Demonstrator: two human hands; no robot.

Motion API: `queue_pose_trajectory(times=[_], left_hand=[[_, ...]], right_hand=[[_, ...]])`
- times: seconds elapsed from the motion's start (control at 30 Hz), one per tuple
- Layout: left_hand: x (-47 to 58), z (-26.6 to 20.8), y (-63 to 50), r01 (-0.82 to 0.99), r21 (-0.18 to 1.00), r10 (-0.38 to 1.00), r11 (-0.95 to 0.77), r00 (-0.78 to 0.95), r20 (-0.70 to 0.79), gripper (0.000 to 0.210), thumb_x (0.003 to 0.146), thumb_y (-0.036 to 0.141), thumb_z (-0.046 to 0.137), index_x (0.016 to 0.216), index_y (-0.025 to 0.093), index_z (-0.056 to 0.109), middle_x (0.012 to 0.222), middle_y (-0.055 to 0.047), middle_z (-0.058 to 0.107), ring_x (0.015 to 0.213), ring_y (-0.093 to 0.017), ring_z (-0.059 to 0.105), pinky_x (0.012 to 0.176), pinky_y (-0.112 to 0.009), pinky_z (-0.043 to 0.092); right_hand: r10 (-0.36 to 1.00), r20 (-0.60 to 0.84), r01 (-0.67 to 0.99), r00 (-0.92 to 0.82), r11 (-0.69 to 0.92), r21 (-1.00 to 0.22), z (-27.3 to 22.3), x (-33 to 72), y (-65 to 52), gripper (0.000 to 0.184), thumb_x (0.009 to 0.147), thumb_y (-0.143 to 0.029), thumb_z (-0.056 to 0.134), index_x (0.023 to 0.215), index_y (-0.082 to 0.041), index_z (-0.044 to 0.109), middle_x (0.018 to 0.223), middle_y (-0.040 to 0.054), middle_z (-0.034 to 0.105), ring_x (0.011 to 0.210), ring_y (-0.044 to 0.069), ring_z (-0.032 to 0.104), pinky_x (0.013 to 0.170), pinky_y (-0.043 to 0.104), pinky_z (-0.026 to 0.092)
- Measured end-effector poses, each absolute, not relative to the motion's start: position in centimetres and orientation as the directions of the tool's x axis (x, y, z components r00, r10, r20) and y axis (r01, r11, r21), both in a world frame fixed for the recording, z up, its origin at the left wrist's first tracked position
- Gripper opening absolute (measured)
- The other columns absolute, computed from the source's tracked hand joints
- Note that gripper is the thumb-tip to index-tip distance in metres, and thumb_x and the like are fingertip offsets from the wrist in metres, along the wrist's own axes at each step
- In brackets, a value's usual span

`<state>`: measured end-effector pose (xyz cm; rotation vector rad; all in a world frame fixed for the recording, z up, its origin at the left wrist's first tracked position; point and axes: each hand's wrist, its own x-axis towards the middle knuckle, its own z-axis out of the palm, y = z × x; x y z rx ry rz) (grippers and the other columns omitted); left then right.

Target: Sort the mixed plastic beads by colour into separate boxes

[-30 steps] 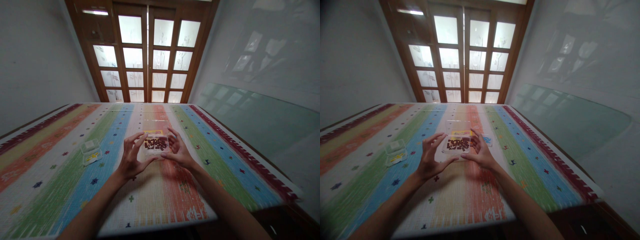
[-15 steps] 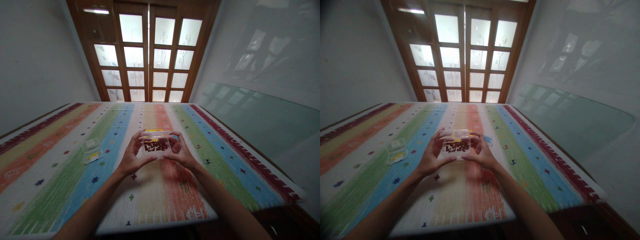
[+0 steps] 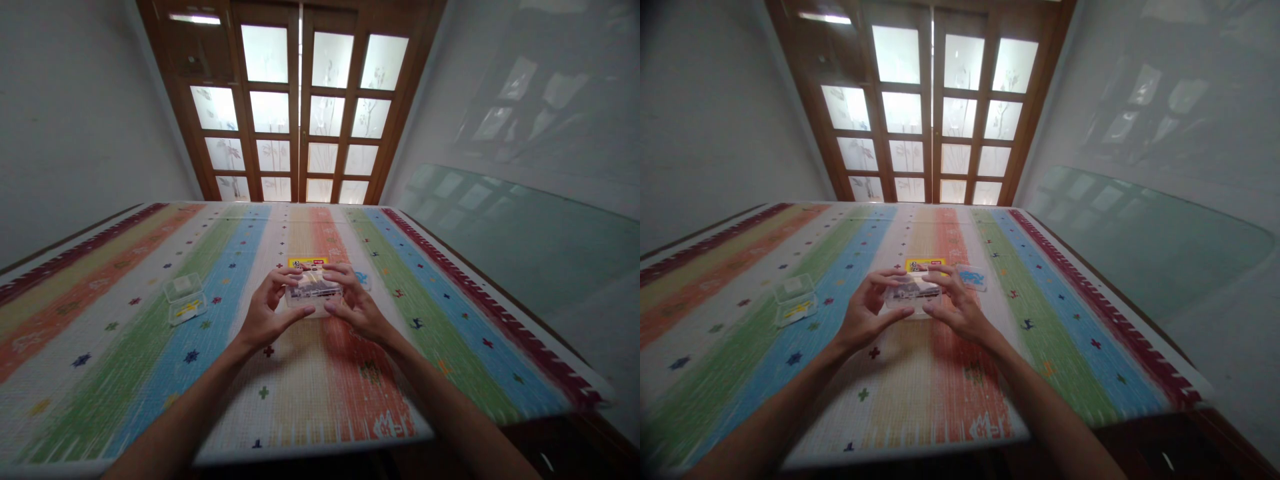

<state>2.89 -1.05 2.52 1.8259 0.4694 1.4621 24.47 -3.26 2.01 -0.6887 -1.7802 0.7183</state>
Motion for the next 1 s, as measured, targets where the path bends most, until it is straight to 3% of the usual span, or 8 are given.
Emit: queue_pose_trajectory(times=[0.23, 0.43, 0.9, 1.0], left_hand=[[2.4, 3.0, -1.2, -0.03, 0.698, 0.654, -0.715, 0.325, 0.683, 0.036, 0.081, 0.027, 0.08, 0.115, 0.026, 0.069, 0.123, -0.009, 0.059, 0.121, -0.025, 0.059, 0.101, -0.045, 0.056], [2.1, 2.8, -1.1, 0.012, 0.685, 0.647, -0.728, 0.34, 0.682, 0.032, 0.081, 0.027, 0.079, 0.112, 0.029, 0.074, 0.126, -0.009, 0.059, 0.121, -0.025, 0.059, 0.095, -0.044, 0.059], [2.1, 2.6, -1.1, -0.013, 0.695, 0.643, -0.719, 0.368, 0.672, 0.028, 0.082, 0.027, 0.079, 0.109, 0.028, 0.075, 0.124, -0.01, 0.058, 0.121, -0.025, 0.059, 0.098, -0.045, 0.057], [2.0, 2.6, -0.9, 0.005, 0.674, 0.625, -0.739, 0.378, 0.682, 0.03, 0.082, 0.027, 0.078, 0.112, 0.028, 0.074, 0.126, -0.01, 0.057, 0.123, -0.026, 0.057, 0.102, -0.046, 0.054]], right_hand=[[0.731, 0.615, 0.219, -0.296, 0.678, -0.701, 2.7, 24.4, -3.6, 0.025, 0.093, -0.045, 0.063, 0.118, -0.039, 0.066, 0.138, 0.0031, 0.049, 0.138, 0.027, 0.04, 0.115, 0.054, 0.035], [0.704, 0.638, 0.194, -0.313, 0.705, -0.682, 3.2, 24.4, -3.8, 0.022, 0.095, -0.042, 0.061, 0.116, -0.039, 0.067, 0.138, 0.0025, 0.049, 0.134, 0.024, 0.045, 0.114, 0.05, 0.037], [0.688, 0.646, 0.226, -0.33, 0.722, -0.654, 3.0, 24.9, -3.6, 0.021, 0.095, -0.037, 0.063, 0.115, -0.037, 0.069, 0.14, 0.0029, 0.05, 0.139, 0.026, 0.042, 0.117, 0.052, 0.033], [0.7, 0.63, 0.242, -0.337, 0.711, -0.661, 2.7, 24.9, -3.4, 0.031, 0.093, -0.04, 0.065, 0.124, -0.036, 0.064, 0.144, 0.005, 0.049, 0.139, 0.027, 0.042, 0.116, 0.052, 0.033]])
